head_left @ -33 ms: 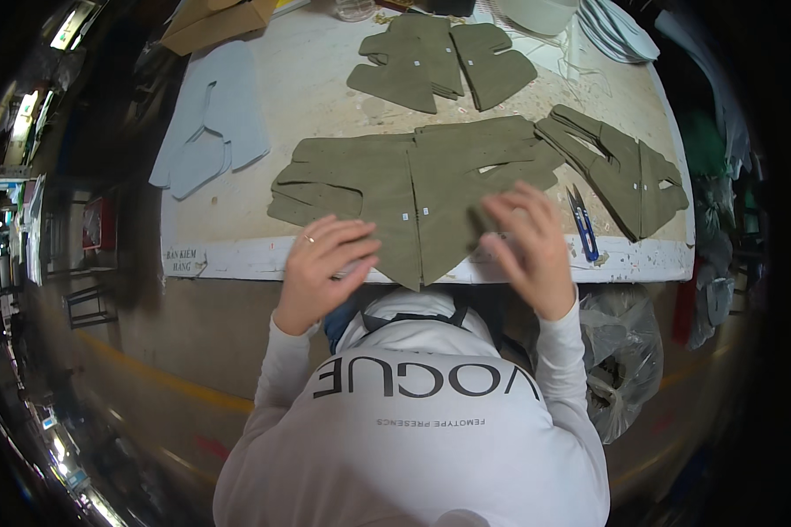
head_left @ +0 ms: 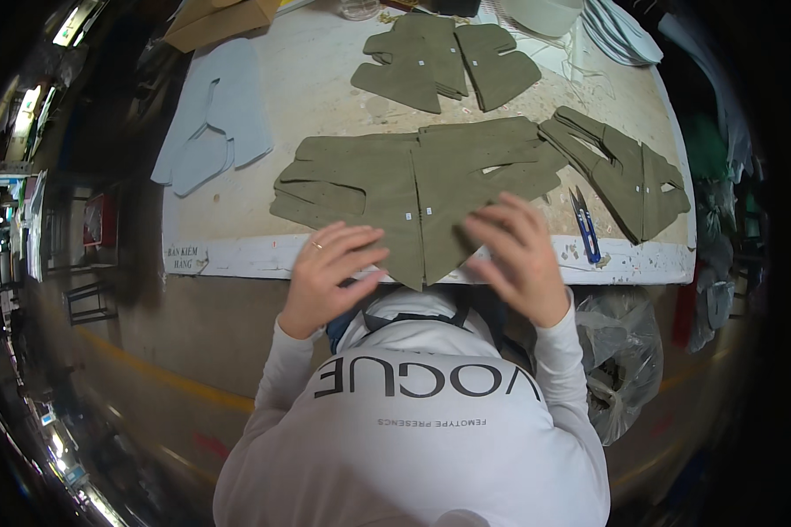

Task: The person sorts and stacks olive-green fabric pieces on a white worktable. They repeatedly pick up individual pieces, align them, and place them into a growing stack, occasionally using a utility knife to trim edges. The person also moves other pieces aside to access the work area.

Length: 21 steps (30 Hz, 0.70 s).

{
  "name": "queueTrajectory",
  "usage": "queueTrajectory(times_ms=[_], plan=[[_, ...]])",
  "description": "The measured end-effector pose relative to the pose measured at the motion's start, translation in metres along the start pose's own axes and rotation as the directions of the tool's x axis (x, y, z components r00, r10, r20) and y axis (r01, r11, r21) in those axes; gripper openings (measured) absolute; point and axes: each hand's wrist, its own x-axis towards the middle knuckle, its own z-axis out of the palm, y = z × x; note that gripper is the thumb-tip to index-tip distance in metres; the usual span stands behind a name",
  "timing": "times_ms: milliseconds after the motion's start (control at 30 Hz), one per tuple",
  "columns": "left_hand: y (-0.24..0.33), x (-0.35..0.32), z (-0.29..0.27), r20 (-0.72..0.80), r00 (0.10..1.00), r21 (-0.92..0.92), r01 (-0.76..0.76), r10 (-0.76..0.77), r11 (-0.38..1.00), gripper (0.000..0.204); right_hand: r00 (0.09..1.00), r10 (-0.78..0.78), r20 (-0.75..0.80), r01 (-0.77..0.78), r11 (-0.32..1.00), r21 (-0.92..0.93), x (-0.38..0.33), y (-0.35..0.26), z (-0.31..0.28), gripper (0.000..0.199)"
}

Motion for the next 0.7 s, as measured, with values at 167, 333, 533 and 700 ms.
queueTrajectory(times_ms=[167, 333, 533, 700], plan=[[0.013, -0.017, 0.035, 0.033, 0.999, -0.002, -0.028, 0.028, 1.000, 0.029, 0.996, -0.070, -0.059, 0.070, 0.998, -0.010, -0.010, -0.020, 0.035, 0.038], [0.008, -0.016, 0.053, -0.203, 0.977, -0.065, -0.075, 0.061, 0.995, 0.025, 0.963, 0.045, -0.267, 0.003, 0.984, 0.177, -0.011, -0.018, 0.039, 0.024], [0.009, -0.008, 0.046, -0.170, 0.984, -0.190, -0.078, 0.045, 0.979, 0.022, 0.989, -0.042, -0.142, 0.057, 0.993, 0.102, -0.010, -0.022, 0.043, 0.034], [-0.029, 0.007, -0.003, -0.342, 0.880, -0.079, 0.324, -0.330, 0.943, 0.025, 0.990, -0.059, -0.131, 0.068, 0.996, 0.062, -0.007, -0.021, 0.047, 0.032]])
